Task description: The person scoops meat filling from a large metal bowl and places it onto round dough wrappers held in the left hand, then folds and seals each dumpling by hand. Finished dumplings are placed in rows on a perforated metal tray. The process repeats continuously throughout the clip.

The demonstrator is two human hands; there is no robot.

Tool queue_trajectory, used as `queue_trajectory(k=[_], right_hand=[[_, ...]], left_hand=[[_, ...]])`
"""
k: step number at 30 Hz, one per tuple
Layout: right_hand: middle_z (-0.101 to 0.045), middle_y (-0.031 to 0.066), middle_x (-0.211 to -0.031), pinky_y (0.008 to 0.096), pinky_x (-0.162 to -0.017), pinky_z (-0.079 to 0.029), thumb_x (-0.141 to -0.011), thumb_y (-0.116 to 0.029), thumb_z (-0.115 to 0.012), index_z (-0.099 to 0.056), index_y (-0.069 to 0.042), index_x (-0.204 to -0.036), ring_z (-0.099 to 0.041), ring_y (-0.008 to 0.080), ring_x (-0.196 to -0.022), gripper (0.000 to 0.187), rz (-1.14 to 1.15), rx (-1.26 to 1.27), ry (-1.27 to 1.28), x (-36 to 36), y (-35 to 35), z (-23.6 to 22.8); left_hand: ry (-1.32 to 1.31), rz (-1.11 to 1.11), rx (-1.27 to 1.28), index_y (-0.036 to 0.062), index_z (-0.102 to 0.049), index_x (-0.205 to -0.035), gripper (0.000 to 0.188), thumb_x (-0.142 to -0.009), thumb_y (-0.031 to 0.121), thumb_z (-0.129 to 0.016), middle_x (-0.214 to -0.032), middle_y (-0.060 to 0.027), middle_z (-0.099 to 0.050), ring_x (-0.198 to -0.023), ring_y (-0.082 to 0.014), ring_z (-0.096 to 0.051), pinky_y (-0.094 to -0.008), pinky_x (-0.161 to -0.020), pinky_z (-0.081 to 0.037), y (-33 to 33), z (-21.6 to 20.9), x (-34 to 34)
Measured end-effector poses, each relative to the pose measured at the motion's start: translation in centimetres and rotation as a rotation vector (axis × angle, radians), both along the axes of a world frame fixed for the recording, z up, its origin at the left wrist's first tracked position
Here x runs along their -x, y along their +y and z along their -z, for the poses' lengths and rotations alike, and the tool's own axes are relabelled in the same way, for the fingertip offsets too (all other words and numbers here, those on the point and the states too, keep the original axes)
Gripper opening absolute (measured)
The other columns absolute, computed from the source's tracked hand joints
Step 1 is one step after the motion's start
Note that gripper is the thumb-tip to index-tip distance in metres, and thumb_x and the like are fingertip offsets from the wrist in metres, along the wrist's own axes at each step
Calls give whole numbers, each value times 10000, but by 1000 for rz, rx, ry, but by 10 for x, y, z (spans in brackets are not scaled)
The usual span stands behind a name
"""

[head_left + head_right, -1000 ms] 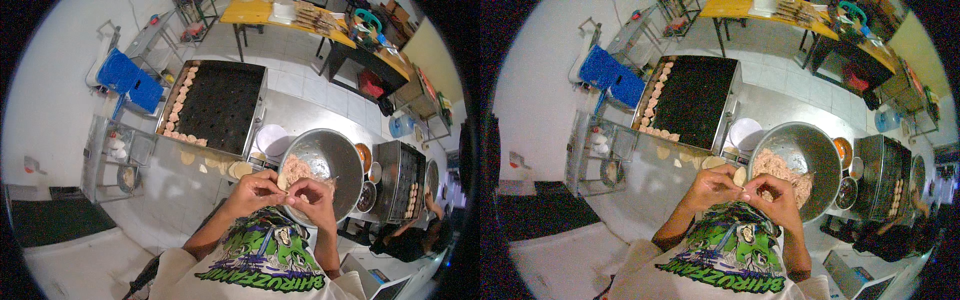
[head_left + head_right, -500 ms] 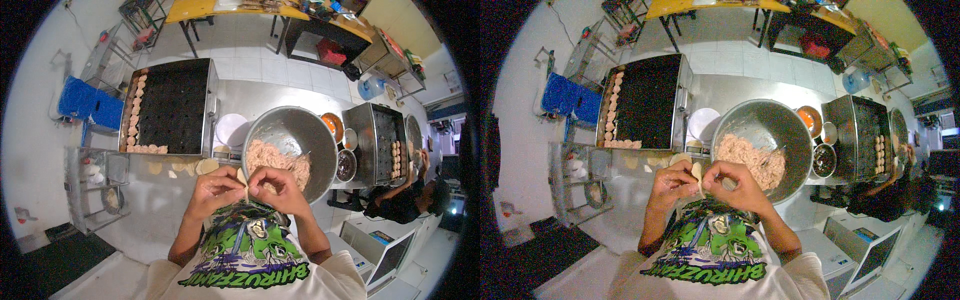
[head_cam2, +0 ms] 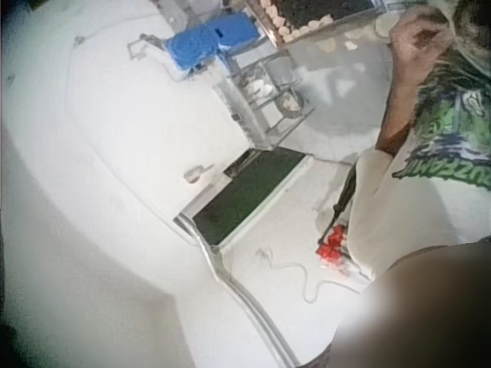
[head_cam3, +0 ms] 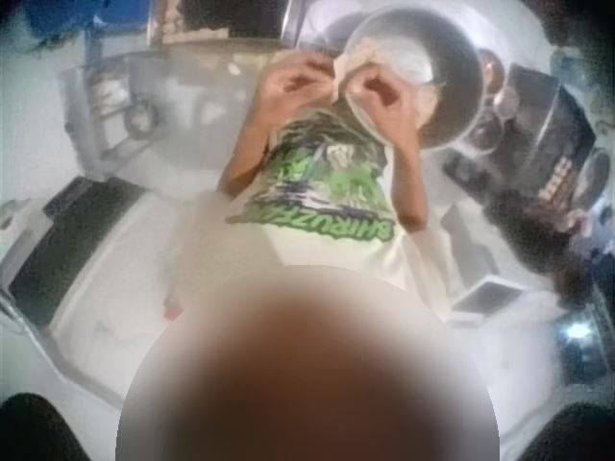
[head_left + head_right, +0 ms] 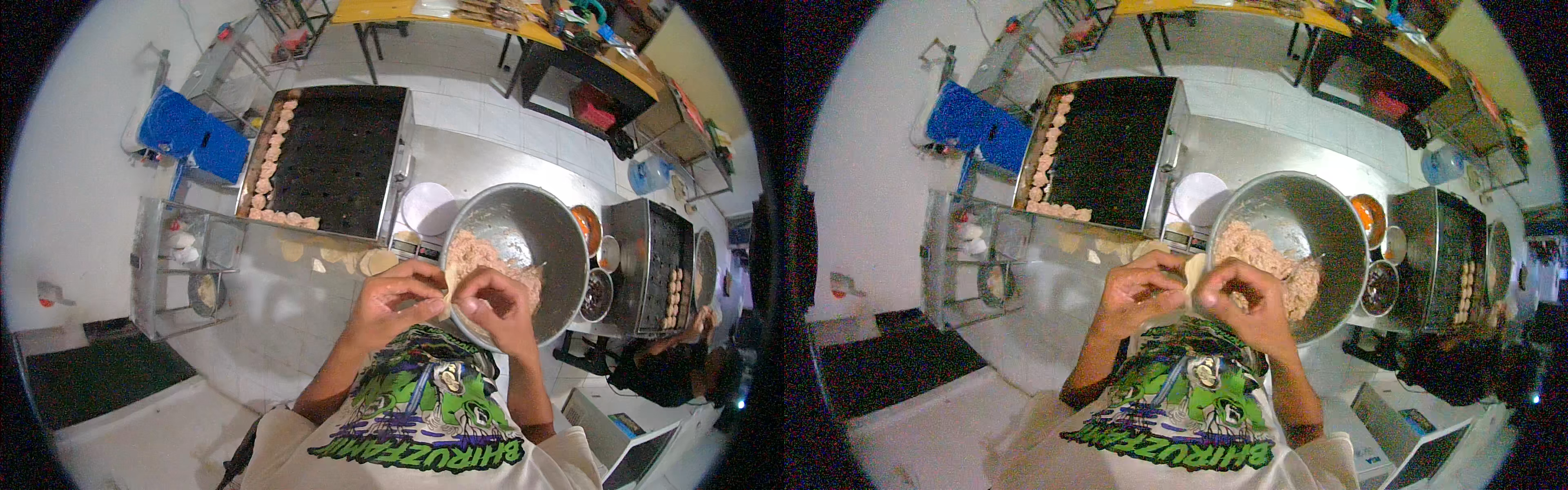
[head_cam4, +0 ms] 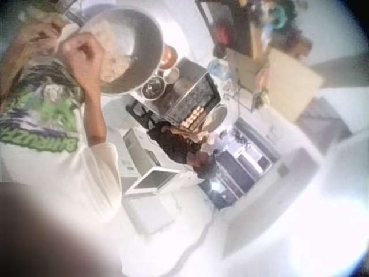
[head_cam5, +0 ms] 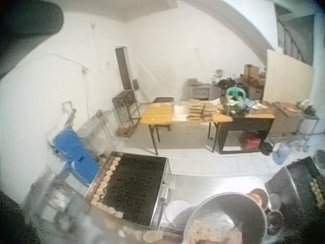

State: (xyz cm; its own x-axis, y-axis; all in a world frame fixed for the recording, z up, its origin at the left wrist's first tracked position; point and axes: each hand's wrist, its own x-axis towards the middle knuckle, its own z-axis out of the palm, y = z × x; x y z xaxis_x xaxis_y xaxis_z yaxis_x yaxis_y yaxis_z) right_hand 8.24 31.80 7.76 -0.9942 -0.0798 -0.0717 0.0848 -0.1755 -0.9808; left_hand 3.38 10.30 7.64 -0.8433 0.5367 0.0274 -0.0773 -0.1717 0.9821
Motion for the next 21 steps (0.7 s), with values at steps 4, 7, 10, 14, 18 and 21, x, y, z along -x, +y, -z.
queue_trajectory(k=[4, 7, 10, 14, 18, 21], right_hand=[[-688, 21, -892, 258, -741, -489, -887, -111, -783, -707, -14, -942, -614, 86, -840, 135, -10, -42, -7, -3, -10, -4], [-702, 35, -894, 260, -743, -494, -900, -97, -770, -719, -4, -928, -625, 96, -843, 109, 24, -20, -15, -8, -7, -1], [-720, 49, -894, 262, -746, -501, -894, -90, -774, -738, -4, -919, -642, 108, -831, 97, 79, -17, -6, -15, -6, 0], [-740, 102, -898, 272, -741, -505, -855, -23, -785, -768, 21, -919, -668, 142, -820, 80, 118, -143, 40, -21, -3, -4], [-749, 119, -877, 282, -729, -506, -830, -2, -799, -785, 21, -926, -678, 153, -800, 100, 146, -241, 56, -30, -3, -11], [-746, 116, -882, 283, -743, -508, -842, -4, -789, -780, 25, -924, -677, 150, -817, 87, 138, -276, 73, -34, 0, -13]], left_hand=[[-3, 20, 80, -17, -764, -1002, 125, -892, 43, -764, -1182, -136, -645, -1105, -204, -623, -322, -948, -495, -4, 0, -4], [-90, 28, 71, -12, -766, -981, 106, -887, 37, -763, -1192, -139, -643, -1103, -202, -622, -320, -943, -496, -5, -12, -4], [-105, 12, -40, -17, -741, -1017, 128, -898, 30, -745, -1225, -148, -632, -1126, -207, -620, -333, -969, -498, -5, 1, -5], [-141, 0, -150, -29, -718, -1055, 161, -908, 33, -735, -1243, -150, -628, -1155, -206, -616, -338, -980, -511, 4, 1, -11], [-159, 43, -28, -31, -721, -1042, 152, -915, 50, -741, -1259, -149, -621, -1152, -193, -620, -303, -930, -539, 11, 3, -18], [-74, 77, -23, -36, -712, -1032, 129, -920, 28, -723, -1240, -147, -627, -1126, -180, -622, -300, -924, -531, 13, 5, -16]])
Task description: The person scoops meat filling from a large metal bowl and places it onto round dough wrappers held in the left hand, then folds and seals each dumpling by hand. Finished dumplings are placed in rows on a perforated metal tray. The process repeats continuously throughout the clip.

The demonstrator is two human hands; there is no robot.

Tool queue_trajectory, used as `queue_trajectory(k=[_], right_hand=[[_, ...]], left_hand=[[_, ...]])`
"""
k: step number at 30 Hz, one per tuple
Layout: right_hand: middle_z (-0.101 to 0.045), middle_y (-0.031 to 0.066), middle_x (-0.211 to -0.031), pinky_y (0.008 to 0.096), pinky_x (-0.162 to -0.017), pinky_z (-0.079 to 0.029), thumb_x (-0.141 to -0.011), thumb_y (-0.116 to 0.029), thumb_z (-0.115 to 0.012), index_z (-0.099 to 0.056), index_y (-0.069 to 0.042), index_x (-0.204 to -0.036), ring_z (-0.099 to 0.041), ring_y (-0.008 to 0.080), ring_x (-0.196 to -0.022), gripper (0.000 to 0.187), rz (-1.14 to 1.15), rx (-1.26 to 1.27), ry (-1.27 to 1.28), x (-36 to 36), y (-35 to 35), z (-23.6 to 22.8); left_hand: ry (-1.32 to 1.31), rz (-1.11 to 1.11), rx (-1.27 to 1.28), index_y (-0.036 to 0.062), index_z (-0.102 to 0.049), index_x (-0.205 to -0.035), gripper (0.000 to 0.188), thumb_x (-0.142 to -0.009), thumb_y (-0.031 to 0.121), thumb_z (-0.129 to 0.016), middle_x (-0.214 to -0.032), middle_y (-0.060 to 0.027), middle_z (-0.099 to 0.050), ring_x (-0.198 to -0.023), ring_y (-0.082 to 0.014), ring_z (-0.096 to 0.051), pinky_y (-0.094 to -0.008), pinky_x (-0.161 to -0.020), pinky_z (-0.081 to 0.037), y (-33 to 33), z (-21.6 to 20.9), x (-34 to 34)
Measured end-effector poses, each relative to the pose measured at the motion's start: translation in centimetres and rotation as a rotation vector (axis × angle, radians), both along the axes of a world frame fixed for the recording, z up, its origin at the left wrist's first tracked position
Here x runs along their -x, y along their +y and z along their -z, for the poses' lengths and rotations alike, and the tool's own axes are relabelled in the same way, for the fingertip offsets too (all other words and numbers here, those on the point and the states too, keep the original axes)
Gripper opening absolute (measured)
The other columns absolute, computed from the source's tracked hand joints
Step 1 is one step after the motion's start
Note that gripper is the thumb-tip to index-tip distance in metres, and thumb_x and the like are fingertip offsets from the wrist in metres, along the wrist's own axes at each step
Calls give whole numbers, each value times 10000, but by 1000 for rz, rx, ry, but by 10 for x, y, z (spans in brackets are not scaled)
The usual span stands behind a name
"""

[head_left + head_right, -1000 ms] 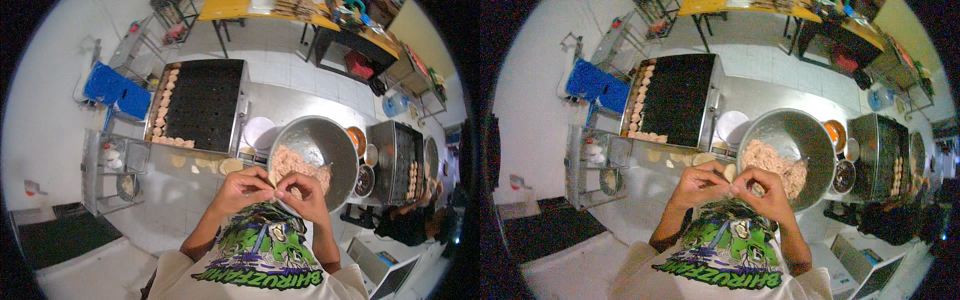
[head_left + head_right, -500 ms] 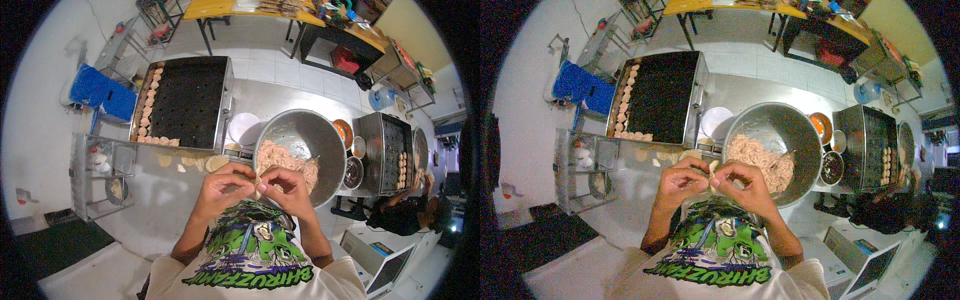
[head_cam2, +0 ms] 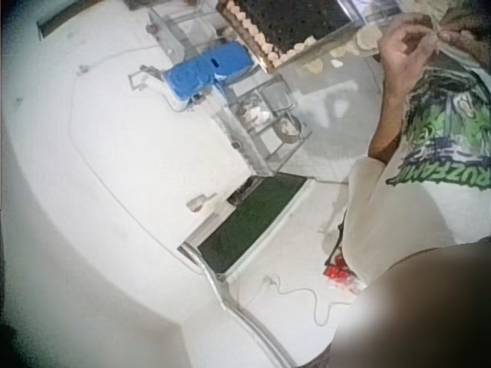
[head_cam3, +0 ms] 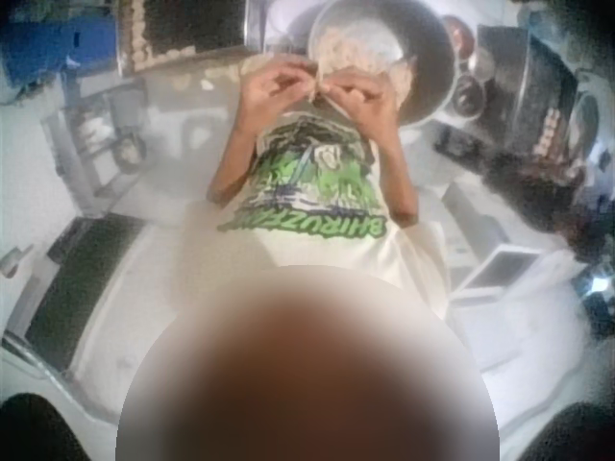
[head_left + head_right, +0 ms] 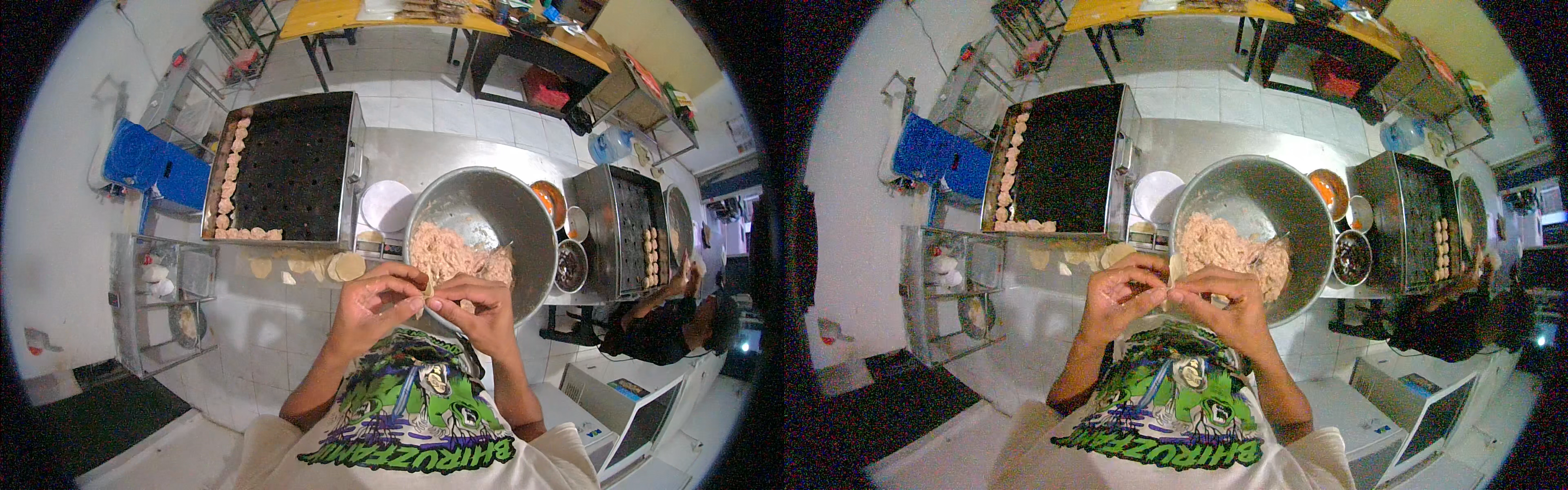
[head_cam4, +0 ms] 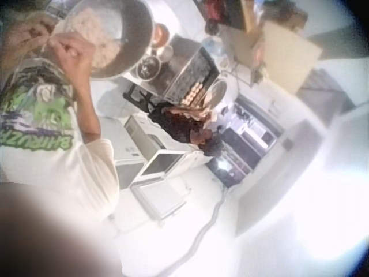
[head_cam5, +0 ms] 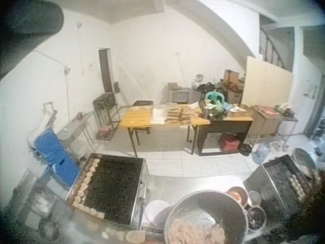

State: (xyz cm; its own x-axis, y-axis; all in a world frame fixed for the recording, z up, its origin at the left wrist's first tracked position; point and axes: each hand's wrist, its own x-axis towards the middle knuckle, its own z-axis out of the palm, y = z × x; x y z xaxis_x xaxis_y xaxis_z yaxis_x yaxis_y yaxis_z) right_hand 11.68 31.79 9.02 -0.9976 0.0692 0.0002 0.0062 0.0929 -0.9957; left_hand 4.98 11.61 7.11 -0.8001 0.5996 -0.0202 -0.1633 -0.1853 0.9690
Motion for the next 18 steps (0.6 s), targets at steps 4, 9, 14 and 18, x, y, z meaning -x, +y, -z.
queue_trajectory(k=[4, 9, 14, 18], right_hand=[[-751, 90, -916, 279, -737, -527, -872, -58, -774, -770, -13, -926, -678, 148, -824, 71, 51, 92, 52, -4, -1, 13], [-736, 85, -951, 278, -731, -523, -879, -68, -771, -753, -16, -957, -671, 144, -874, 96, 53, 159, 30, -1, -9, 11], [-727, 88, -971, 267, -743, -512, -890, -50, -760, -741, 3, -973, -661, 134, -880, 100, -21, 117, -23, 3, -19, 8], [-709, 95, -973, 257, -779, -503, -887, -7, -755, -713, 37, -986, -647, 126, -876, 116, -14, 185, -15, 5, -20, 12]], left_hand=[[-185, -64, -152, -28, -695, -1021, 99, -942, 31, -683, -1235, -147, -637, -1101, -162, -615, -303, -919, -512, -1, -1, -4], [-181, -121, -143, -12, -693, -1033, 112, -957, 68, -671, -1285, -141, -623, -1130, -167, -605, -312, -930, -501, -8, 3, -8], [-68, -102, -58, -12, -694, -1042, 122, -964, 79, -672, -1319, -136, -606, -1169, -180, -598, -315, -958, -498, -10, 1, -17], [-130, -149, -101, -14, -679, -1103, 164, -979, 90, -655, -1345, -141, -591, -1183, -188, -595, -335, -1005, -482, -14, 8, -16]])
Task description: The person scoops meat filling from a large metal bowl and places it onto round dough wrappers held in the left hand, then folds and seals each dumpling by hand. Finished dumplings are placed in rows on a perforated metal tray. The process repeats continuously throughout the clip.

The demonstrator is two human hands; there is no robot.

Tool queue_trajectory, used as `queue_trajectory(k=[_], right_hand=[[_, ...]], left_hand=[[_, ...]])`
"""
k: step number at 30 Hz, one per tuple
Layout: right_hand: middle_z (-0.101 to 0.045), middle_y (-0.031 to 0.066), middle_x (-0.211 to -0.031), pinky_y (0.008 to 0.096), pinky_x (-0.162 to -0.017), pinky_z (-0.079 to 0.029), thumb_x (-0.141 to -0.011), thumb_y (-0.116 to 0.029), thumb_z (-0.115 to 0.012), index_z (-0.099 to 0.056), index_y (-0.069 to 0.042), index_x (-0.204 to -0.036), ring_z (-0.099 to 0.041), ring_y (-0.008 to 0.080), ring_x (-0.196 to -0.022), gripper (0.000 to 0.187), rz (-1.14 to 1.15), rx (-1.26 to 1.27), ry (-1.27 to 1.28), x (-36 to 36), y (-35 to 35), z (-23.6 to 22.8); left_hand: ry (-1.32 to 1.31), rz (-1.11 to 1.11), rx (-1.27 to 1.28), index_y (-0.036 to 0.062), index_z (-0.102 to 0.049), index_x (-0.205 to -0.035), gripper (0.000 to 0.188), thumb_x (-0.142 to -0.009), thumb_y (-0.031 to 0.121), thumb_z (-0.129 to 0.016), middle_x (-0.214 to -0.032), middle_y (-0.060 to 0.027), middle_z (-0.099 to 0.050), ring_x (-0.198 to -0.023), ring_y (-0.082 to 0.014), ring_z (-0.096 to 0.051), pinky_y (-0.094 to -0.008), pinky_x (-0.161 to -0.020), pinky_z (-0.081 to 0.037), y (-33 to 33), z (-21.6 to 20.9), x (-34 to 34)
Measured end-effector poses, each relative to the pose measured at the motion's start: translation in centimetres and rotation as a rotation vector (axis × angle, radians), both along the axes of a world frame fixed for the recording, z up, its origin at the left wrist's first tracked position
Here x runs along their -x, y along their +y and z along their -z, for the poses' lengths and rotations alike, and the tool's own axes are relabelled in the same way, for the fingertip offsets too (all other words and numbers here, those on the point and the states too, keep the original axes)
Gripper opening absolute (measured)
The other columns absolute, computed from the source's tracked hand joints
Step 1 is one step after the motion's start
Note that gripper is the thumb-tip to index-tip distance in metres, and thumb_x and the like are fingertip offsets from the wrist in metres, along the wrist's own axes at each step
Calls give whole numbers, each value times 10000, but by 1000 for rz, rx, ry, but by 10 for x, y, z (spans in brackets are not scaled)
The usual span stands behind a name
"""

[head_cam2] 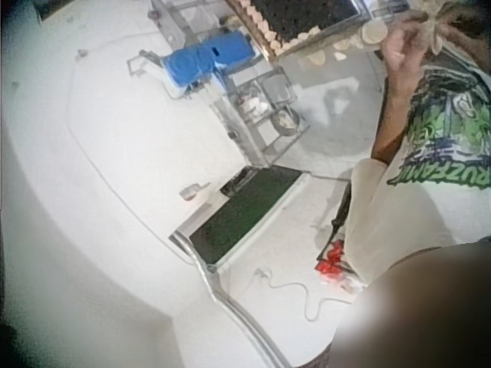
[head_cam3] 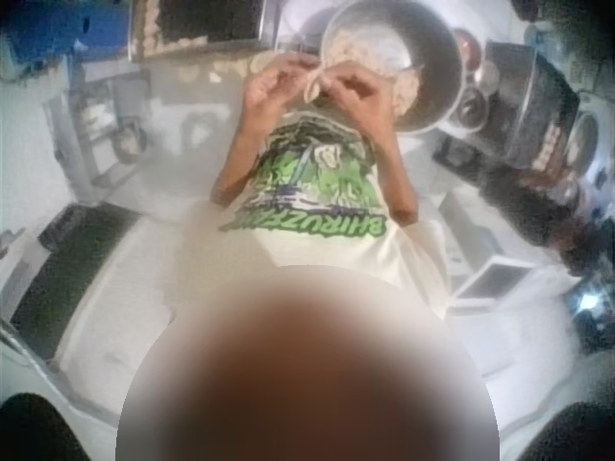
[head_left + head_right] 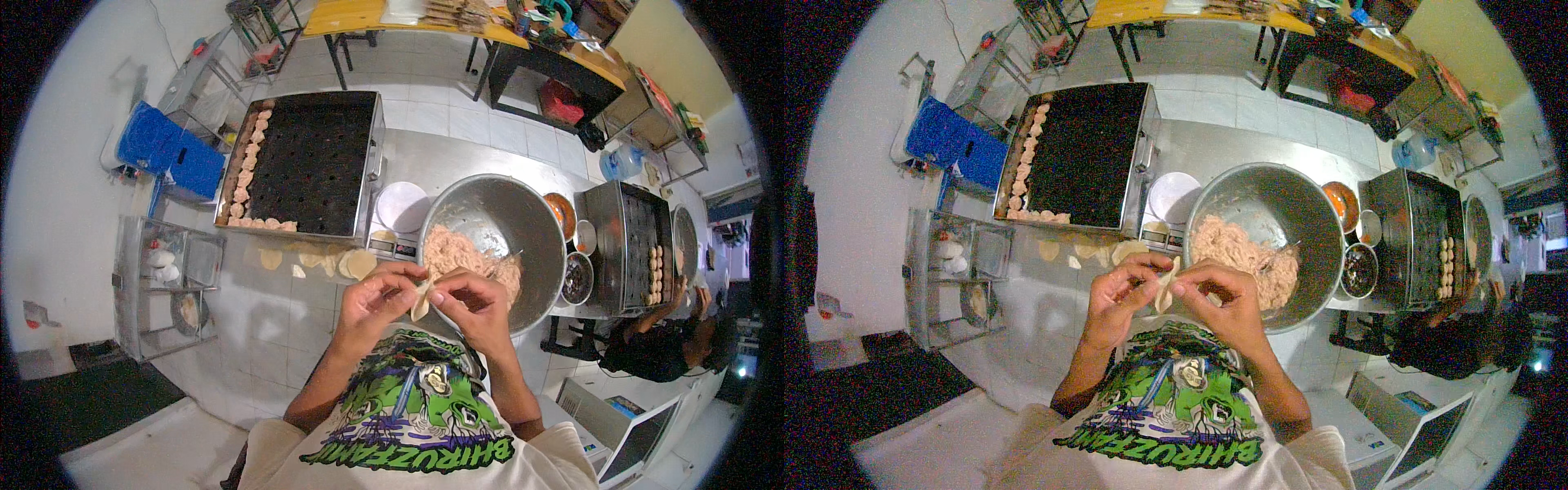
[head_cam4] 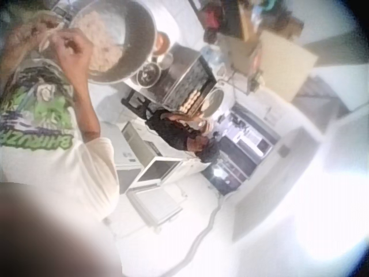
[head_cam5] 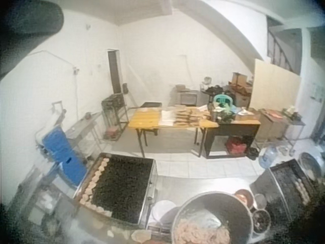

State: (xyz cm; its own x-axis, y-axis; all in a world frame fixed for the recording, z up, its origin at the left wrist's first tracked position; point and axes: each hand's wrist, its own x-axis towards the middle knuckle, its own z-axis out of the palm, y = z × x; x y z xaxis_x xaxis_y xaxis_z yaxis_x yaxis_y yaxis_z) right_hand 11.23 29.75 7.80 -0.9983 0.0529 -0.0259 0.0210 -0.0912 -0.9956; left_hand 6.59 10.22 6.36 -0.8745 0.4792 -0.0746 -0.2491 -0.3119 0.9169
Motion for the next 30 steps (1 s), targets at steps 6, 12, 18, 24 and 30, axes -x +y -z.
queue_trajectory(k=[6, 12, 18, 24, 30], right_hand=[[-714, 77, -946, 262, -708, -506, -882, -34, -758, -721, 3, -908, -646, 128, -832, 59, 87, -99, 61, 6, -7, -5], [-691, 72, -950, 256, -701, -515, -863, -58, -773, -668, 0, -912, -639, 122, -841, 130, 104, -91, 162, 5, -9, 5], [-659, 58, -930, 235, -713, -503, -878, -109, -779, -621, -3, -906, -621, 102, -843, 193, 168, -125, 22, 5, -13, -5], [-639, 5, -880, 233, -714, -491, -929, -91, -732, -602, -42, -895, -601, 77, -818, 143, 249, 170, -104, 5, -8, 17], [-675, 32, -916, 258, -743, -517, -933, -101, -729, -623, -26, -979, -630, 94, -826, 138, 194, 232, -197, 14, -19, 22]], left_hand=[[-188, -58, -168, -40, -617, -1263, 325, -1023, 178, -591, -1361, -167, -602, -1225, -215, -595, -369, -1063, -459, 15, -15, -2], [-243, -94, -139, -45, -588, -1344, 375, -1053, 189, -554, -1316, -154, -650, -1193, -168, -611, -321, -1053, -466, 26, -1, -6], [92, -103, 158, -37, -605, -1317, 348, -1060, 194, -561, -1287, -159, -673, -1145, -166, -642, -322, -999, -518, 33, -16, -6], [-311, -231, -239, 0, -582, -1242, 272, -1042, 185, -594, -1281, -152, -673, -1128, -194, -665, -348, -966, -552, 30, 6, -1], [-438, -250, -311, 24, -574, -1264, 268, -1039, 169, -585, -1300, -155, -658, -1165, -225, -663, -373, -1022, -541, 18, 23, 1]])
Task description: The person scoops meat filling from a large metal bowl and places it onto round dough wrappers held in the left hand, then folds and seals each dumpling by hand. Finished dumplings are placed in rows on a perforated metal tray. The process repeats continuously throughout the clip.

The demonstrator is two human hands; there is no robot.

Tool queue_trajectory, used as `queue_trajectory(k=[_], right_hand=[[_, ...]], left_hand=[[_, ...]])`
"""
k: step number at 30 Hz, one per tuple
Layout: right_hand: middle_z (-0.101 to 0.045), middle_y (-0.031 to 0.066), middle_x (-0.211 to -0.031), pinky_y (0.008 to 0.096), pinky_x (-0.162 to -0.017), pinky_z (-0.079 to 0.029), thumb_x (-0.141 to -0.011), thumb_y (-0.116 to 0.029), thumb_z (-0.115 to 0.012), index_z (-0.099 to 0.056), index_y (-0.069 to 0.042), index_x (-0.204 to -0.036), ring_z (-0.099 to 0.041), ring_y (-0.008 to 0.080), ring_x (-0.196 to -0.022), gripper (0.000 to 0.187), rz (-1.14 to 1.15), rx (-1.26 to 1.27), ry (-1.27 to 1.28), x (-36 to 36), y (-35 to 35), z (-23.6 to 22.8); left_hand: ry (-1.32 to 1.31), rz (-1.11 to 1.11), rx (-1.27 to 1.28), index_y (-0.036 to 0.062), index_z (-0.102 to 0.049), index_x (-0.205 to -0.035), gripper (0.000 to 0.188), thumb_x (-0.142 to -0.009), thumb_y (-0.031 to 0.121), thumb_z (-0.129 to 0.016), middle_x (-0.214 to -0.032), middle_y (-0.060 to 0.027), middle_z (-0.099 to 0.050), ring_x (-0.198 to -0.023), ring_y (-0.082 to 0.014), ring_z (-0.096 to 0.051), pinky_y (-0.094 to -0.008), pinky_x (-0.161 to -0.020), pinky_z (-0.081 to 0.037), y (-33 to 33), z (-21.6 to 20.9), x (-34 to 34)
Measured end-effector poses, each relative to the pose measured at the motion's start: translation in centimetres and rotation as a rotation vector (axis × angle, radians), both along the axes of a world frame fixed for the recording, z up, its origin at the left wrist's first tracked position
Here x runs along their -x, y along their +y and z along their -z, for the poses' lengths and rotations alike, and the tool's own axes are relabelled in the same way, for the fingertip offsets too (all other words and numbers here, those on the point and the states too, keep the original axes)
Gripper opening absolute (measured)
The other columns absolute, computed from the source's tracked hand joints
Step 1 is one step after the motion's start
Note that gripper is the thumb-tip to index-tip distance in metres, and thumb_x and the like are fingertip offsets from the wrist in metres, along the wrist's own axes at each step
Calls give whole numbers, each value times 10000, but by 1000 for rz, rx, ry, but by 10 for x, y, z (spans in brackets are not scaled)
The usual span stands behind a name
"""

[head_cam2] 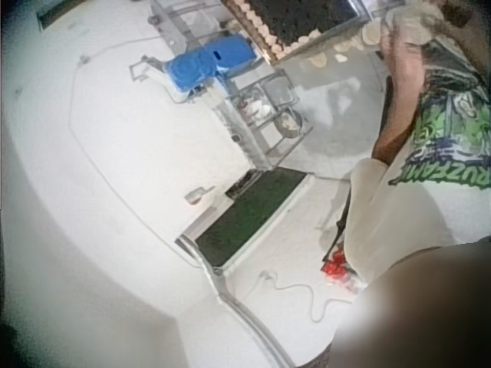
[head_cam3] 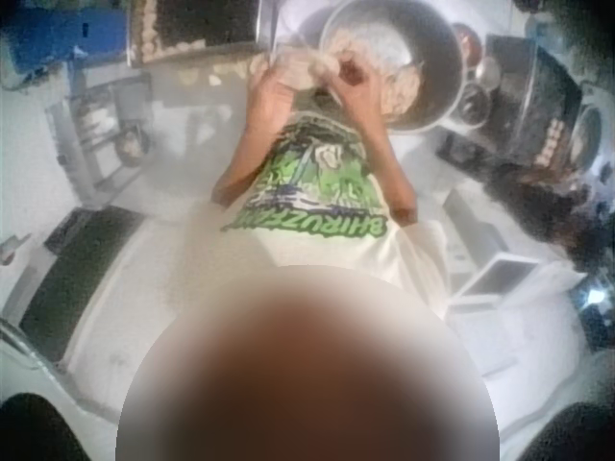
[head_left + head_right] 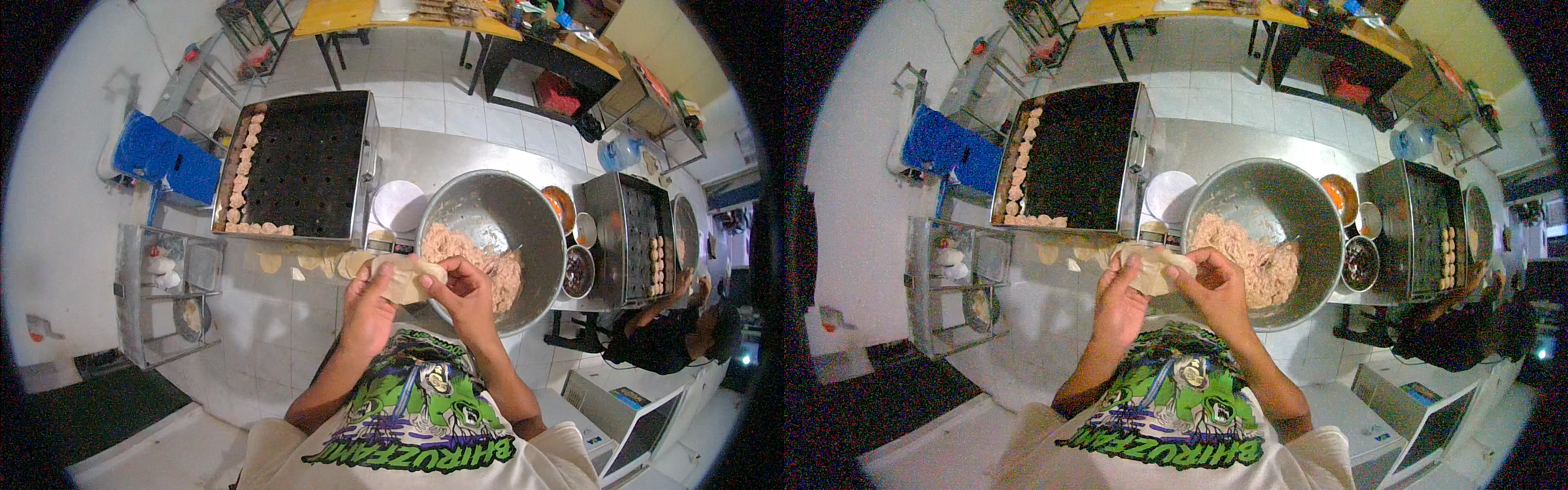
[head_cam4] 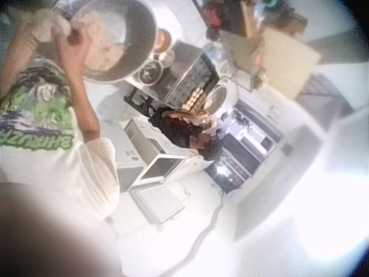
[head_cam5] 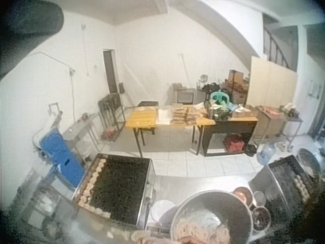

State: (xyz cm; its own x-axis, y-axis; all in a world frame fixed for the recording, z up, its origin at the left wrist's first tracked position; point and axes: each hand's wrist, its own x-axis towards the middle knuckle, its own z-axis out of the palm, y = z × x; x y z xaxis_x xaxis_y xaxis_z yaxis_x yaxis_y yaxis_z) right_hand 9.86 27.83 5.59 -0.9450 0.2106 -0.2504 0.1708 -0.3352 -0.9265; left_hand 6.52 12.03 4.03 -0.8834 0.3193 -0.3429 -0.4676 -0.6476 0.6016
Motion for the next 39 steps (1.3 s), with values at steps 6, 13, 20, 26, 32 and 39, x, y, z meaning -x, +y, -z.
queue_trajectory(k=[6, 13, 20, 26, 32, 39], right_hand=[[-688, 43, -873, 280, -709, -534, -937, -56, -696, -637, -31, -1016, -654, 130, -783, 102, 49, 440, -70, 3, -2, 29], [-666, 60, -1017, 312, -791, -534, -907, -87, -758, -642, -49, -1153, -654, 161, -900, 275, -141, 141, -126, 27, -23, 66], [-539, 100, -1372, 385, -984, -511, -891, -98, -769, -545, -65, -1389, -579, 234, -1242, 546, -479, -378, 75, 50, -62, 75], [-712, 12, -990, 275, -798, -545, -888, -169, -812, -673, -22, -1229, -648, 99, -908, 396, -610, 100, -169, 50, -70, 66], [-693, -26, -826, 225, -627, -485, -896, -178, -805, -720, -46, -1074, -615, 78, -686, 237, -420, 229, -246, 41, -57, 86], [-748, 84, -1014, 287, -757, -565, -917, -245, -773, -684, -5, -1213, -705, 168, -859, 391, -203, 399, -344, 53, -36, 101]], left_hand=[[-378, -257, -165, -23, -561, -1285, 289, -1033, 118, -560, -1335, -163, -638, -1228, -255, -630, -388, -1063, -539, -84, 69, -3], [-312, -429, -139, -33, -563, -1308, 330, -1026, 138, -567, -1304, -152, -663, -1213, -251, -643, -360, -1052, -532, -136, 38, -10], [-303, -434, -70, 5, -586, -1291, 308, -1015, 142, -594, -1293, -118, -669, -1194, -227, -651, -364, -1030, -542, -118, 37, -25], [-266, -305, -61, 45, -605, -1264, 264, -1014, 131, -603, -1265, -88, -679, -1184, -198, -652, -364, -1028, -537, -109, 48, -26], [-355, -357, -64, 14, -610, -1289, 293, -1030, 146, -580, -1269, -109, -690, -1159, -214, -673, -340, -1000, -555, -105, 62, -26], [-304, -477, -235, -30, -606, -1266, 299, -1042, 150, -523, -1280, -138, -683, -1197, -241, -650, -386, -1067, -511, -158, 65, -18]])
